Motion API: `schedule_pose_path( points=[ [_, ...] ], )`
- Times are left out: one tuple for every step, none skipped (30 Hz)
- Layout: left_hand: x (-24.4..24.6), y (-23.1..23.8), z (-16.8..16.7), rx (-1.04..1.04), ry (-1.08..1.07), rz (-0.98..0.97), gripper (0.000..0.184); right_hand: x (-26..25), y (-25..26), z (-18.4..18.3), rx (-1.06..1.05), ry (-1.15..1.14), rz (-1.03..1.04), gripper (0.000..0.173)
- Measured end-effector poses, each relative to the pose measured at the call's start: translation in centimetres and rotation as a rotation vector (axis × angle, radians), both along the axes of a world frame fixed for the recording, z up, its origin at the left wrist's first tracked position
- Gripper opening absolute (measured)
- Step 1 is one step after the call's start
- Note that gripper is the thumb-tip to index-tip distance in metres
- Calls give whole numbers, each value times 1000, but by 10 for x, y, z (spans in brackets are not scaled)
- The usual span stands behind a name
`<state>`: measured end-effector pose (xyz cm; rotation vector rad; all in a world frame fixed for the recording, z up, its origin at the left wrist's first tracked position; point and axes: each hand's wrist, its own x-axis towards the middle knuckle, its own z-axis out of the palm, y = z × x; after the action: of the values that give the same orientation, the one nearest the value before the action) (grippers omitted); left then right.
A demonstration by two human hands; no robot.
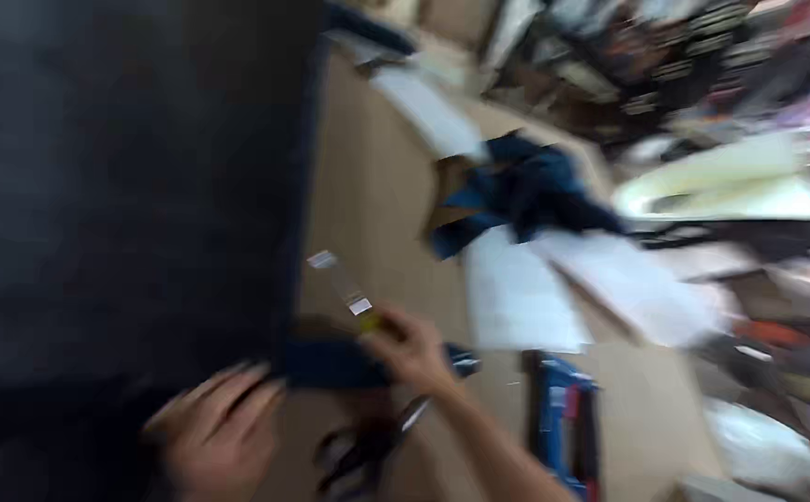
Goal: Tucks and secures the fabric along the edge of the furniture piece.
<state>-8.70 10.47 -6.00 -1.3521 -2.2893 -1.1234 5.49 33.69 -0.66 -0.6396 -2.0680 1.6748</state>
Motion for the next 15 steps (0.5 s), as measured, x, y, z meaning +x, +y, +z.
schedule_pose_path(
  points=[
    [-2,3,-1,-1,-11,64,16,-1,-2,-9,-21,-21,32,35],
    [-9,9,-1,0,-54,158,18,-6,-1,-14,-30,-20,38,38],
    [-16,16,1,-4,-120,261,19,-11,0,-16,-38,-10,28,40],
    [-22,19,4,-4,-205,334,19,-13,-1,-18,-43,-7,9,41],
    [-25,20,6,16,-264,360,17,-13,-2,-19,-51,-6,-14,41],
    [-23,17,8,56,-284,336,17,-12,-4,-20,-63,2,-28,40],
    [-17,9,11,112,-300,283,17,-11,-3,-21,-80,17,-33,40],
    [-12,-6,19,157,-322,222,18,-10,0,-21,-101,39,-34,40],
    [-6,-32,29,147,-357,178,19,-9,1,-22,-117,51,-41,41],
    [1,-69,41,55,-418,139,21,-7,0,-22,-135,52,-48,41],
    [7,-111,52,-124,-484,102,23,-6,0,-21,-151,48,-51,42],
    [11,-146,60,-347,-518,76,21,-7,2,-19,-160,41,-42,42],
    [14,-171,65,-519,-535,71,18,-8,3,-17,-166,22,-22,42],
    [16,-182,69,-582,-539,94,19,-9,4,-13,-178,-12,5,41],
    [18,-176,76,-557,-500,132,22,-9,6,-7,-185,-58,40,40]
  ],
)
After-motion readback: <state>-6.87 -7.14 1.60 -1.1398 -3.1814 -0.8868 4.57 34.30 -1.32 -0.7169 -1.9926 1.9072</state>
